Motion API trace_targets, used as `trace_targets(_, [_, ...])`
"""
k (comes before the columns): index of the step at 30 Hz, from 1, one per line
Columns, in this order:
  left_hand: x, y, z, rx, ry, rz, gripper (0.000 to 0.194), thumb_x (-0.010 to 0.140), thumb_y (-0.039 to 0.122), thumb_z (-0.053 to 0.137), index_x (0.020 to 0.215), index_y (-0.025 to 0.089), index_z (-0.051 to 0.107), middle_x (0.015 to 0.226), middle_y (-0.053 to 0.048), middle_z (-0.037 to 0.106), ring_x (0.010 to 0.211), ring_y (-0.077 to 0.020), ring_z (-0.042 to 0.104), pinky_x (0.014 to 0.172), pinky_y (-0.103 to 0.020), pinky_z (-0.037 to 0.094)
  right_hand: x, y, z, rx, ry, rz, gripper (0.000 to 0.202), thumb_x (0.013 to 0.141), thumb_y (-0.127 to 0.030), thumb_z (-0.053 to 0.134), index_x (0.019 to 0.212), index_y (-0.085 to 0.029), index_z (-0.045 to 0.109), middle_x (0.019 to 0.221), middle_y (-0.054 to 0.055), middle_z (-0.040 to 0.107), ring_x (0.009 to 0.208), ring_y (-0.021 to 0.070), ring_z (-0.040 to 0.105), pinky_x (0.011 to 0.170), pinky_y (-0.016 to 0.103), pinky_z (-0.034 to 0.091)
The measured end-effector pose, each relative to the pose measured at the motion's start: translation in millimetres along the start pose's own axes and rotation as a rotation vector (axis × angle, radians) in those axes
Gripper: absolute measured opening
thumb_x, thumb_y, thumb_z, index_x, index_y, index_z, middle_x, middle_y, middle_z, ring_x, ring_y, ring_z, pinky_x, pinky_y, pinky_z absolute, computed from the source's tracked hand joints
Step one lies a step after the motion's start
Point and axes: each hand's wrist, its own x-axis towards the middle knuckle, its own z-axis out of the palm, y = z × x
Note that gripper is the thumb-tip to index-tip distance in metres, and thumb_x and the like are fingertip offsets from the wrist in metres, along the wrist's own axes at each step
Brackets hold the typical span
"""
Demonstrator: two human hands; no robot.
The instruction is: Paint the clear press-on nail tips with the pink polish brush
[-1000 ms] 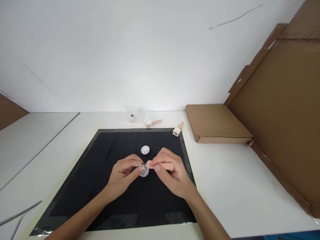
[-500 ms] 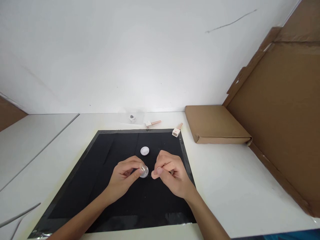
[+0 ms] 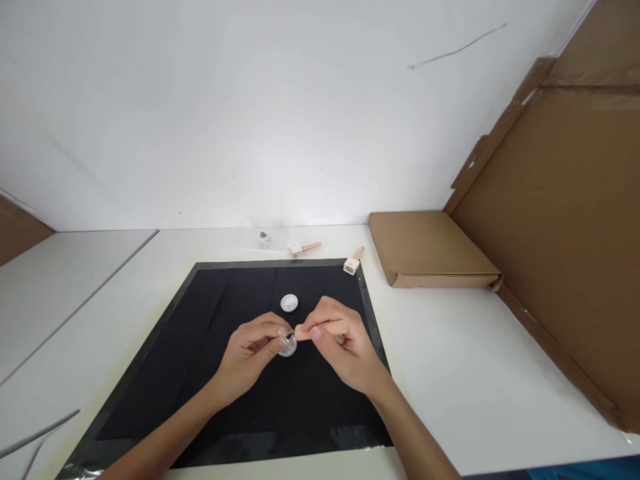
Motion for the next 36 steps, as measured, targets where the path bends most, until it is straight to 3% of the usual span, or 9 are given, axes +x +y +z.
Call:
trace_targets(2, [0.1, -0.1, -0.5, -0.009, 0.000, 0.000, 0.016, 0.084, 0.016, 0.060, 0.072, 0.014, 0.071, 0.071, -0.006, 0.067, 0.063, -0.0122, 0.060, 0.057, -0.020, 0.046, 0.8, -0.7, 0.2, -0.018, -0.017, 0.015, 0.021, 0.094, -0.029, 0.051, 0.084, -0.021, 0.067, 0.071, 0.003, 0.061, 0.064, 0.0155, 0.050, 0.056, 0.029, 0.038])
trace_targets(6, [-0.6, -1.4, -1.2, -0.036, -0.010, -0.011, 0.016, 0.085, 0.016, 0.059, 0.074, 0.015, 0.072, 0.075, -0.007, 0.068, 0.066, -0.0132, 0.062, 0.059, -0.021, 0.048, 0.7, 0.3, 0.3, 0.040, -0.033, -0.018, 0.031, 0.095, -0.030, 0.049, 0.069, -0.021, 0.065, 0.060, 0.001, 0.058, 0.060, 0.0157, 0.049, 0.054, 0.029, 0.037])
trace_targets(12, [-0.6, -2.5, -1.8, -0.022, 0.000, -0.020, 0.017, 0.084, 0.015, 0.060, 0.074, 0.016, 0.074, 0.074, -0.006, 0.069, 0.063, -0.0123, 0.062, 0.057, -0.020, 0.048, 0.4, -1.3, 1.8, -0.002, -0.020, 0.007, 0.016, 0.093, -0.026, 0.053, 0.087, -0.023, 0.068, 0.071, 0.002, 0.062, 0.066, 0.0159, 0.051, 0.058, 0.030, 0.040])
trace_targets(17, [0.2, -2.5, -2.4, -0.061, 0.011, -0.010, 0.017, 0.084, 0.017, 0.061, 0.075, 0.017, 0.074, 0.075, -0.008, 0.070, 0.066, -0.0145, 0.065, 0.058, -0.022, 0.051, -1.9, 1.5, 2.0, 0.109, -0.077, 0.000, 0.034, 0.093, -0.027, 0.052, 0.063, -0.020, 0.067, 0.057, 0.001, 0.058, 0.055, 0.0140, 0.048, 0.051, 0.028, 0.037])
trace_targets(21, [1.4, -0.7, -2.8, -0.058, 0.028, -0.002, 0.016, 0.083, 0.019, 0.062, 0.073, 0.016, 0.074, 0.073, -0.008, 0.070, 0.063, -0.0138, 0.064, 0.057, -0.021, 0.050, -2.6, 2.6, 1.1, 0.073, 0.031, 0.033, 0.023, 0.092, -0.030, 0.054, 0.077, -0.022, 0.068, 0.065, 0.001, 0.058, 0.061, 0.0150, 0.049, 0.055, 0.029, 0.038])
trace_targets(24, [2.3, 1.5, -2.9, -0.028, 0.026, -0.016, 0.017, 0.083, 0.022, 0.063, 0.072, 0.015, 0.074, 0.072, -0.008, 0.070, 0.061, -0.0132, 0.064, 0.055, -0.020, 0.050, -0.2, -0.5, 2.3, 0.020, -0.005, 0.038, 0.017, 0.092, -0.028, 0.054, 0.085, -0.023, 0.069, 0.068, 0.002, 0.060, 0.062, 0.0150, 0.050, 0.055, 0.029, 0.039])
trace_targets(29, [3.6, 3.5, -2.6, -0.055, 0.026, -0.018, 0.023, 0.084, 0.029, 0.062, 0.069, 0.015, 0.073, 0.072, -0.009, 0.071, 0.062, -0.0149, 0.065, 0.056, -0.022, 0.051, 0.9, -2.0, 3.3, 0.071, -0.072, -0.022, 0.035, 0.093, -0.025, 0.052, 0.061, -0.021, 0.066, 0.056, 0.001, 0.060, 0.055, 0.0139, 0.049, 0.052, 0.028, 0.038])
trace_targets(34, [4.2, 3.5, -2.2, -0.034, 0.026, -0.024, 0.025, 0.083, 0.032, 0.063, 0.068, 0.015, 0.073, 0.071, -0.009, 0.071, 0.061, -0.0150, 0.064, 0.055, -0.023, 0.051, 0.9, -2.4, 2.9, 0.008, 0.000, 0.005, 0.017, 0.092, -0.027, 0.054, 0.085, -0.022, 0.068, 0.068, 0.002, 0.064, 0.063, 0.0158, 0.051, 0.055, 0.029, 0.040])
trace_targets(36, [3.9, 2.9, -2.2, -0.036, 0.024, -0.023, 0.026, 0.084, 0.032, 0.062, 0.068, 0.015, 0.073, 0.072, -0.009, 0.071, 0.062, -0.0152, 0.065, 0.056, -0.023, 0.051, 0.9, -2.7, 3.3, -0.004, -0.047, -0.009, 0.020, 0.092, -0.025, 0.053, 0.081, -0.022, 0.069, 0.067, 0.002, 0.064, 0.062, 0.0153, 0.052, 0.056, 0.029, 0.041])
